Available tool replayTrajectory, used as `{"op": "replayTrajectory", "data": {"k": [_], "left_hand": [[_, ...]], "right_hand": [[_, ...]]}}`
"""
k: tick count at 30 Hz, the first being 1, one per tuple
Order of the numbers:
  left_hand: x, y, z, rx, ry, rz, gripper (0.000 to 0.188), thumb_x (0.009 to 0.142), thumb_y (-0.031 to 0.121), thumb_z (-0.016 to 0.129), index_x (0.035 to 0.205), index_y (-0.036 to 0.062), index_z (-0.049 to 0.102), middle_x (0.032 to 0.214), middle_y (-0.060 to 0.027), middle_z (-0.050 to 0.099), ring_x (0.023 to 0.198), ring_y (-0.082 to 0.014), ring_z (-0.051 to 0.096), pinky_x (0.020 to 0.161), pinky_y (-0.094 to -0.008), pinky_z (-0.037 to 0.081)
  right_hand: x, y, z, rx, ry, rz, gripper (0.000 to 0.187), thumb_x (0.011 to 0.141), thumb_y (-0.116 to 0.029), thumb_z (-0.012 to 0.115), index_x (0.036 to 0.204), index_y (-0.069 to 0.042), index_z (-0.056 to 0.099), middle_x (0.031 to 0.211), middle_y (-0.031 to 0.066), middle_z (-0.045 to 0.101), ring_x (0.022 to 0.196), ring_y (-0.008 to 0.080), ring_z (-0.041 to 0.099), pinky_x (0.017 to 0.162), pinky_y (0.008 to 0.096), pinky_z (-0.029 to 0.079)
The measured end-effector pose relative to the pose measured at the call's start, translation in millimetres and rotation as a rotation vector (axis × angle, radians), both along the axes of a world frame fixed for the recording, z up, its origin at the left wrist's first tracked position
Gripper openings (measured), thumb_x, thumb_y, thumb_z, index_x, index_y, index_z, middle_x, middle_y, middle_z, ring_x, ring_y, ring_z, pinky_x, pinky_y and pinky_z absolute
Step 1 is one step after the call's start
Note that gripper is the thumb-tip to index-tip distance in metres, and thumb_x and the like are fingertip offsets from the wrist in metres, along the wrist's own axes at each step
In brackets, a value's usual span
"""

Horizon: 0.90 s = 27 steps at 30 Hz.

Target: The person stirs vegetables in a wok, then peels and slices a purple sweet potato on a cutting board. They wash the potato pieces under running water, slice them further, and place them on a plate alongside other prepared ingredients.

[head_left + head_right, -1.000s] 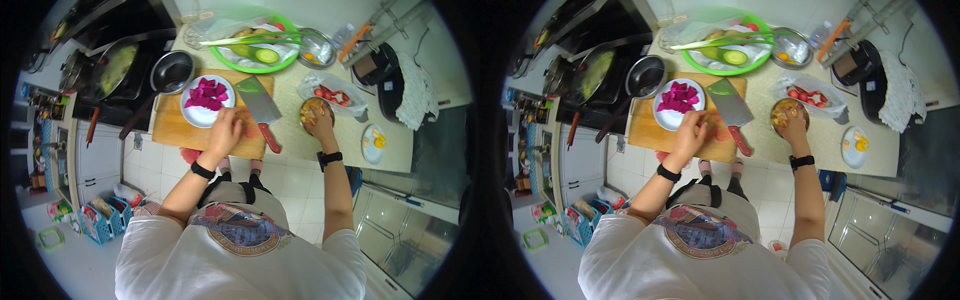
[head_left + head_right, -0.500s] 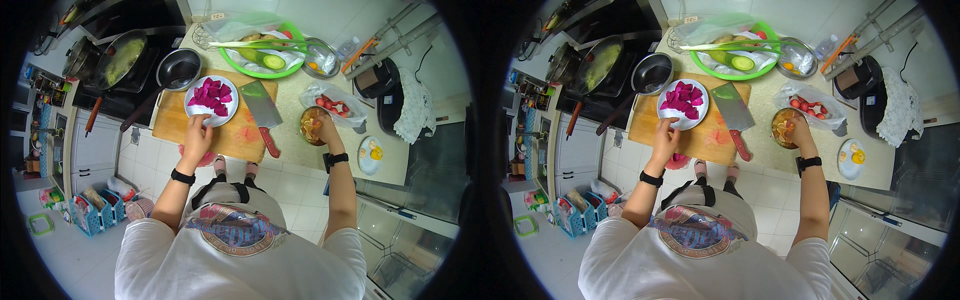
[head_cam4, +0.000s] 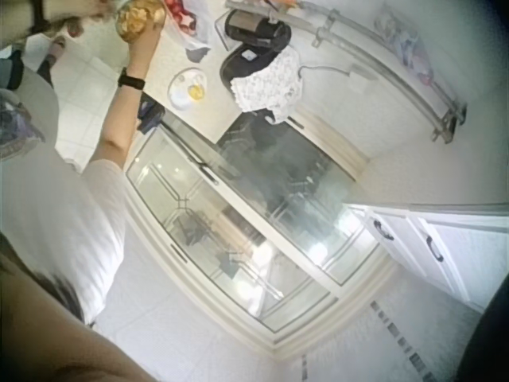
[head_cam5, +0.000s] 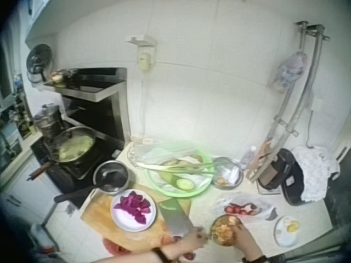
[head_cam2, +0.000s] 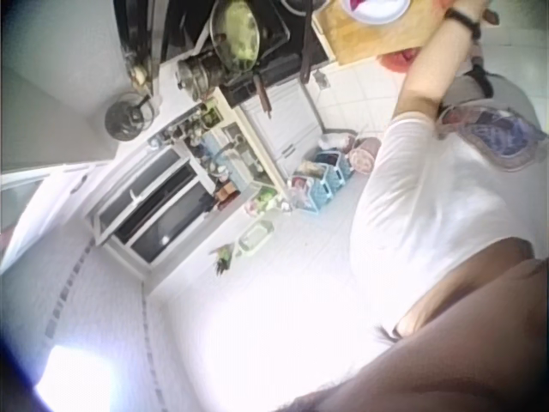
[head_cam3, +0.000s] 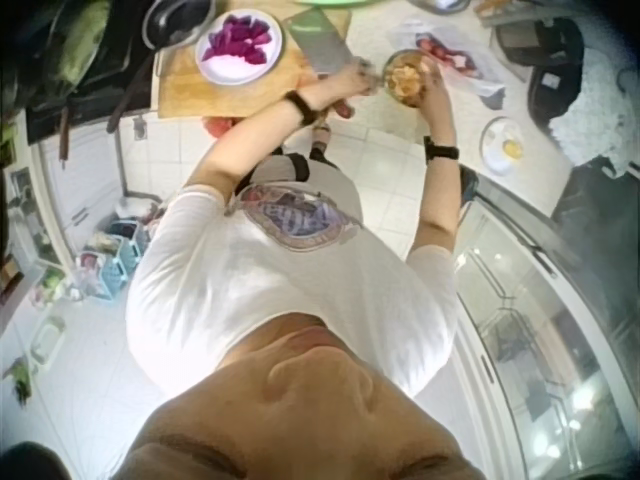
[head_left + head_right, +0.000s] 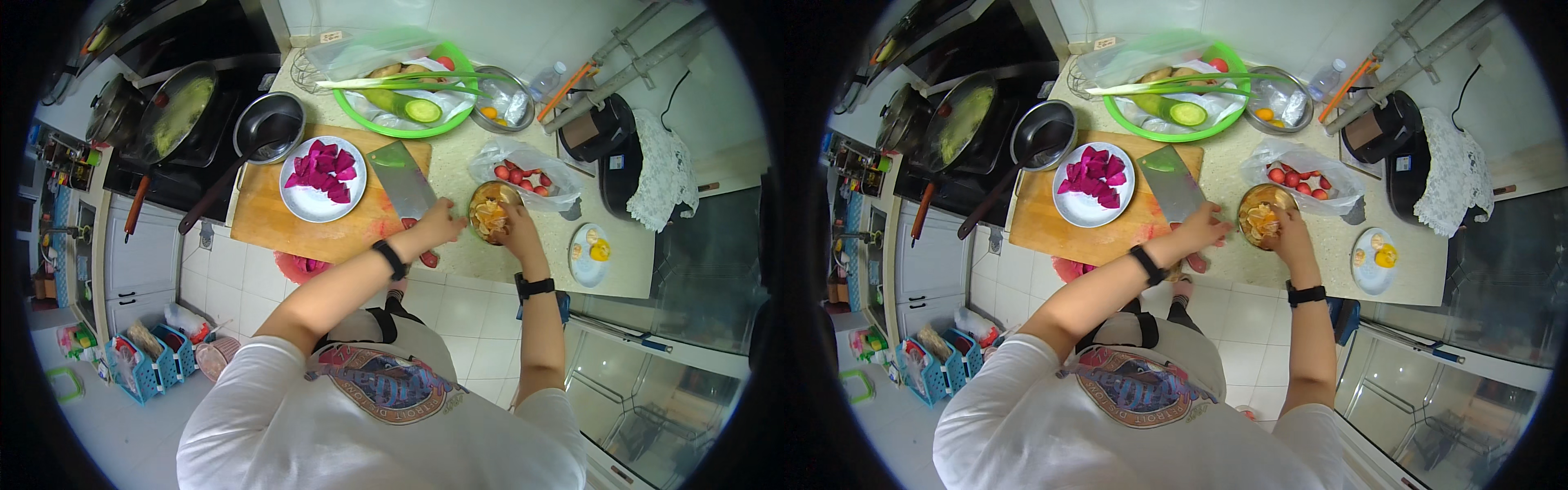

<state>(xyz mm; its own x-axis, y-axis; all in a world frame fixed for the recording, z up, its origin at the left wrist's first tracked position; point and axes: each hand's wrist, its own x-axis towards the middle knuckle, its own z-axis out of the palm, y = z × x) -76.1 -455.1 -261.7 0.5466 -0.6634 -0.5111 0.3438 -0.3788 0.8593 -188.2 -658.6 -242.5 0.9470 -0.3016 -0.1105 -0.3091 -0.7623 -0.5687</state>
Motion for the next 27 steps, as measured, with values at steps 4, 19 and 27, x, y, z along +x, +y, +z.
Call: {"op": "replayTrajectory", "data": {"k": [4, 19, 27], "left_hand": [[-6, -60, -8, 0.045, 0.229, 0.126, 0.054, 0.082, 0.002, 0.061, 0.128, -0.0048, 0.032, 0.118, -0.0232, 0.052, 0.095, -0.0309, 0.063, 0.061, -0.0356, 0.061], [26, 75, 71, -0.164, 0.471, 0.305, 0.069, 0.081, -0.003, 0.055, 0.136, -0.0023, 0.014, 0.118, -0.0222, 0.047, 0.087, -0.0338, 0.067, 0.068, -0.0407, 0.063], [10, 263, 94, -0.101, 0.421, 0.609, 0.076, 0.085, 0.002, 0.05, 0.145, 0.0049, 0.004, 0.119, -0.0285, 0.053, 0.078, -0.04, 0.069, 0.064, -0.0371, 0.063]], "right_hand": [[7, 16, -21, -0.484, 0.096, 0.098, 0.063, 0.065, -0.007, 0.076, 0.124, -0.013, 0.055, 0.122, 0.0267, 0.049, 0.102, 0.0444, 0.056, 0.088, 0.0436, 0.05], [60, 83, 86, 0.734, -0.064, 0.196, 0.036, 0.074, -0.001, 0.07, 0.107, -0.004, 0.056, 0.101, 0.0082, 0.063, 0.09, 0.0147, 0.063, 0.072, 0.0266, 0.053], [150, 189, 66, 1.236, -0.016, 0.318, 0.038, 0.084, 0.001, 0.063, 0.119, -0.005, 0.051, 0.107, 0.0082, 0.063, 0.097, 0.0141, 0.063, 0.082, 0.0268, 0.051]]}}
